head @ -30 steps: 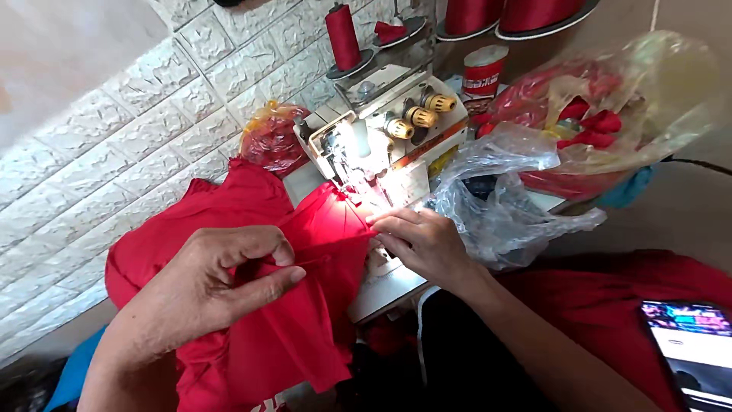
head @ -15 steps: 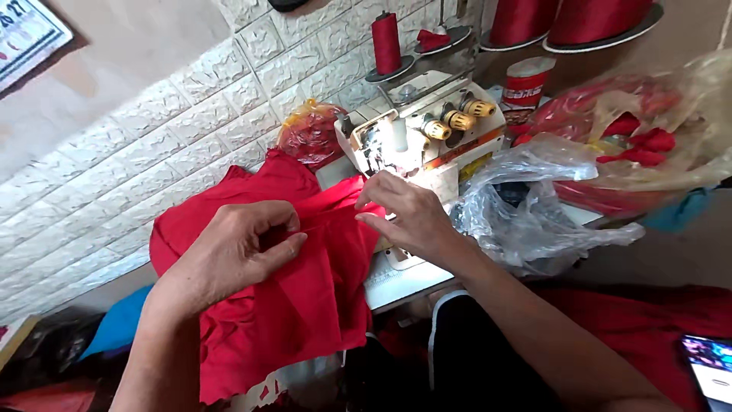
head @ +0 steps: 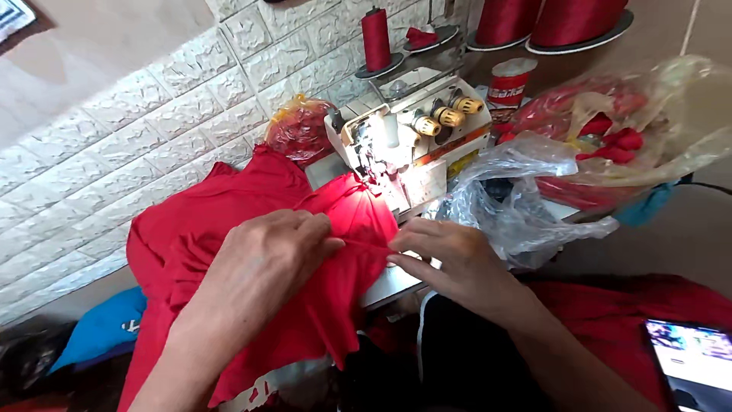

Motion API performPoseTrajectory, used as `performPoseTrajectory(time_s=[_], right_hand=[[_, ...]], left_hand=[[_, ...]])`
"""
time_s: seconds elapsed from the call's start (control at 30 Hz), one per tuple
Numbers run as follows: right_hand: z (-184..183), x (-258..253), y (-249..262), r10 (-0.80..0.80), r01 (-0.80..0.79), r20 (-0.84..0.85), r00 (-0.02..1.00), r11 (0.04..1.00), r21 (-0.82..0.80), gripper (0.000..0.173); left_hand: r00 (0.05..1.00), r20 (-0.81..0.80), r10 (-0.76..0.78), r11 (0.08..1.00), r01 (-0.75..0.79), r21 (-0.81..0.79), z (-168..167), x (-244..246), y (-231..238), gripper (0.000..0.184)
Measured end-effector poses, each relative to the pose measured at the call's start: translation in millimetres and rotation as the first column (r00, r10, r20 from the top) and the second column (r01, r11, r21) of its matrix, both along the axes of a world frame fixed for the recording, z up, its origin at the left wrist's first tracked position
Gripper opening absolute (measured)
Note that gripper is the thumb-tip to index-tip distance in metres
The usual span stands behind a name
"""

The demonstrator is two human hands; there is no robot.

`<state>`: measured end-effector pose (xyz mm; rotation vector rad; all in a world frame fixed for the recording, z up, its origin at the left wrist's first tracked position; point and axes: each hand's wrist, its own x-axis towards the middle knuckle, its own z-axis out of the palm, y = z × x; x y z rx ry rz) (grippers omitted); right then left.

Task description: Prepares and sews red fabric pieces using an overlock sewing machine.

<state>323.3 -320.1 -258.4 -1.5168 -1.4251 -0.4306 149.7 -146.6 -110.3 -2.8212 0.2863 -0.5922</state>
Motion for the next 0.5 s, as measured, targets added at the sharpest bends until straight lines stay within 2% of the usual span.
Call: performPoseTrajectory(time_s=[0.07,0.17,0.3,0.5], right_hand=[[-20,-4,-15,-0.094,0.092,-0.039,0.995,0.995,-0.03,0.026],[-43,-3,-14,-0.13,0.129,-0.11,0.985,0.991,-0.018,0.025],[-52,4,3,-0.149,0.157,-0.122,0.981,0.986,0.051,0.022],[-40,22,28,-0.188,0.191,-0.037,0.982,0.973,0.129,0.018]], left_hand=[[0.99,-0.108,-0.088,0.993,0.078,-0.094,-7,8,4,0.032],[0.942,-0.264,-0.208,0.948,0.129,-0.29,-15,21,8,0.03],[0.932,-0.271,-0.239,0.938,0.149,-0.314,-21,30,1,0.032],[0.946,-0.224,-0.234,0.945,0.168,-0.28,-31,35,-11,0.031]])
